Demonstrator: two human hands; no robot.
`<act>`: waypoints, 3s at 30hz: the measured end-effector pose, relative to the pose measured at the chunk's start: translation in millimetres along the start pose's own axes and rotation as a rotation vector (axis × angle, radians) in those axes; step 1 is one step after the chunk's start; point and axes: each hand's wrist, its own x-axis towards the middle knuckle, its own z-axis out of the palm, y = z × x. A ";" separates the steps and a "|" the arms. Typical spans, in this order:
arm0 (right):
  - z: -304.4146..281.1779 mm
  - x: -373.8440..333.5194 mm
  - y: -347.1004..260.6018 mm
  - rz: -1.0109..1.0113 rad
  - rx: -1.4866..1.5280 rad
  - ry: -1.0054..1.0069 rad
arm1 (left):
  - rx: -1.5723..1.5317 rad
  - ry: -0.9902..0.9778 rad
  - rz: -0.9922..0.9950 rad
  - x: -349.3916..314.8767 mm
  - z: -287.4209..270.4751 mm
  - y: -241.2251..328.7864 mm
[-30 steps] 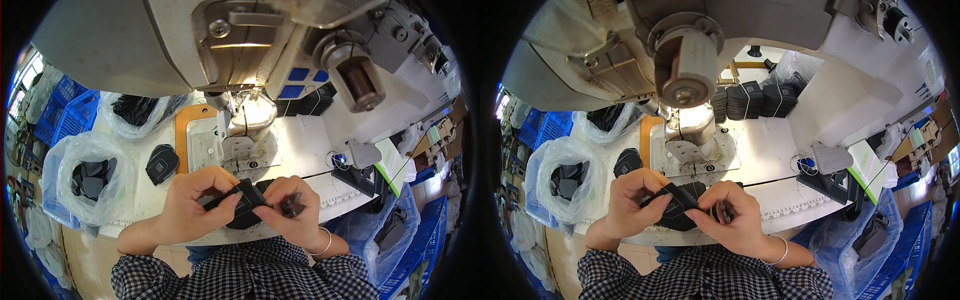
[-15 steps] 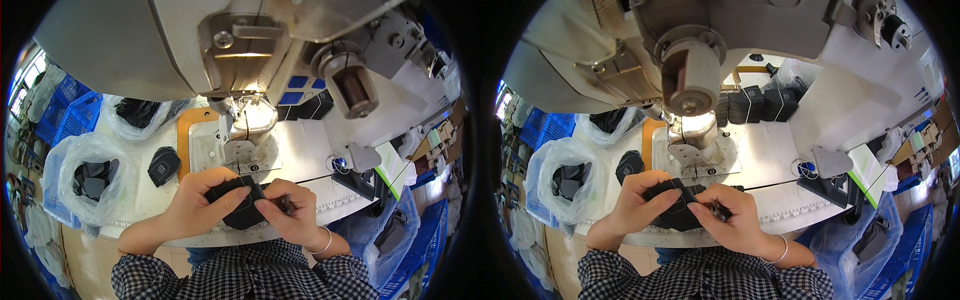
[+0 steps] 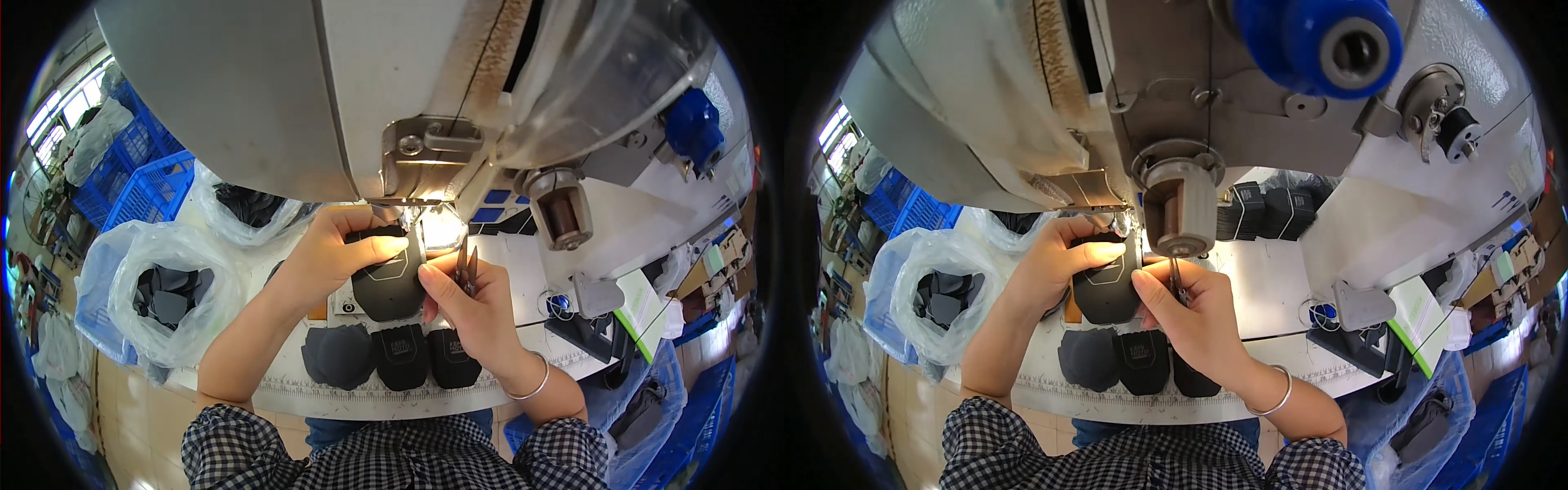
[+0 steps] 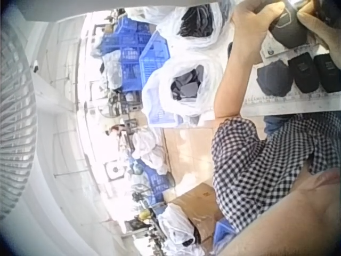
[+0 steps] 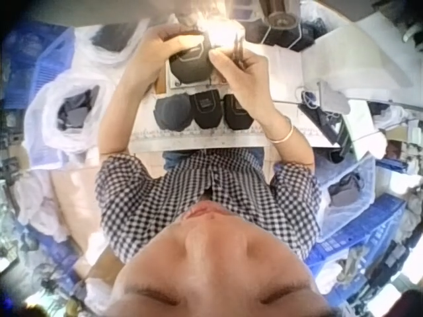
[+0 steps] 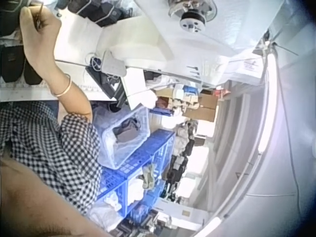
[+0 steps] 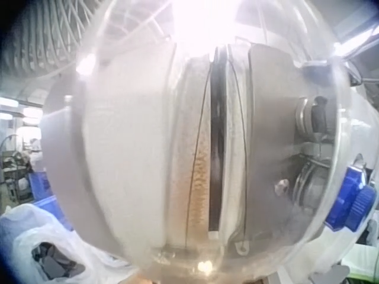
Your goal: Stitching brand labels onto shoe components using an industrial sewing machine.
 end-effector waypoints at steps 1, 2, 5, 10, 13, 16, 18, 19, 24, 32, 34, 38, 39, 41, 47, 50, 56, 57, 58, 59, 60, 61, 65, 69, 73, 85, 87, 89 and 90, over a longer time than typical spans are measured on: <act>-1.1 1.5 -0.4 0.024 -0.001 -0.031 | -0.026 0.002 -0.009 1.3 -0.5 -0.1; -1.7 2.5 -0.8 0.049 -0.001 -0.061 | -0.026 0.003 -0.008 2.2 -0.8 -0.3; -1.6 4.0 -1.4 0.061 -0.037 -0.065 | -0.038 0.017 -0.044 4.7 -1.1 -1.0; 1.2 3.5 3.9 0.038 -0.042 0.005 | -0.192 0.077 -0.141 5.9 4.2 2.3; 1.7 3.0 4.5 0.029 -0.045 0.007 | -0.152 0.093 -0.097 5.2 6.6 -0.5; 2.5 3.3 5.2 0.018 -0.046 0.000 | -0.153 0.100 -0.138 6.4 3.2 -1.1; 2.0 3.3 5.9 0.007 -0.050 -0.005 | -0.131 0.091 -0.112 6.4 3.4 -3.9; 2.2 3.0 6.2 0.012 -0.046 0.001 | -0.108 0.083 -0.085 6.6 3.8 -4.8; 2.6 2.7 7.0 0.005 -0.056 0.002 | -0.134 0.061 -0.072 5.9 4.3 -2.1; 4.7 4.7 5.0 0.016 -0.059 0.048 | -0.221 0.063 -0.101 10.1 2.0 -3.9; 4.4 4.7 4.6 0.013 -0.066 0.043 | -0.208 0.070 -0.094 10.0 0.9 -5.2; 3.7 2.8 5.8 0.016 -0.066 0.049 | -0.167 0.060 -0.079 8.4 2.7 -2.0; 4.2 2.6 5.2 0.017 -0.066 0.047 | -0.174 0.052 -0.066 8.2 2.8 -2.0; 5.3 2.3 2.7 0.013 -0.072 0.055 | -0.182 0.044 -0.051 8.2 2.1 -2.0; 6.5 4.3 0.1 0.033 -0.128 0.080 | -0.181 -0.014 -0.131 9.0 -4.1 4.1; 6.2 4.6 -0.3 0.013 -0.148 0.076 | -0.130 0.002 -0.068 9.2 -3.1 4.0; 5.4 0.4 -2.1 0.057 -0.115 0.007 | -0.160 0.010 -0.085 10.9 -3.7 1.9; 4.7 0.3 -1.9 0.058 -0.114 0.006 | -0.162 0.010 -0.090 11.2 -4.1 1.2; 4.1 0.3 -1.6 0.063 -0.125 -0.005 | -0.163 0.011 -0.096 11.3 -4.4 1.0; 3.9 0.0 -1.4 0.067 -0.135 -0.015 | -0.163 0.012 -0.097 11.4 -4.0 1.4; 4.0 -0.3 -1.3 0.068 -0.134 -0.016 | -0.173 0.018 -0.108 11.5 -2.9 2.2; 4.1 -0.7 -1.1 0.058 -0.132 -0.015 | -0.183 0.024 -0.118 11.5 -2.4 2.7; 5.2 -0.5 -1.7 0.042 -0.111 -0.024 | -0.183 0.009 -0.105 11.6 -4.5 -0.2; 5.8 0.1 -0.4 0.027 -0.118 -0.015 | -0.196 0.010 -0.092 11.8 -5.2 -0.6; 8.4 2.8 1.1 -0.010 -0.146 0.042 | -0.235 0.009 -0.045 17.2 -6.9 -0.9; 9.4 4.8 4.0 -0.014 -0.169 0.091 | -0.235 -0.048 -0.004 20.5 -10.9 -3.3; 9.2 4.8 4.7 -0.021 -0.158 0.088 | -0.240 -0.038 -0.009 20.2 -10.8 -3.4; 8.6 5.4 5.0 -0.030 -0.180 0.071 | -0.244 -0.028 -0.014 20.3 -11.6 -4.1; 9.3 5.4 4.9 -0.031 -0.179 0.071 | -0.249 -0.034 -0.021 20.5 -12.8 -4.8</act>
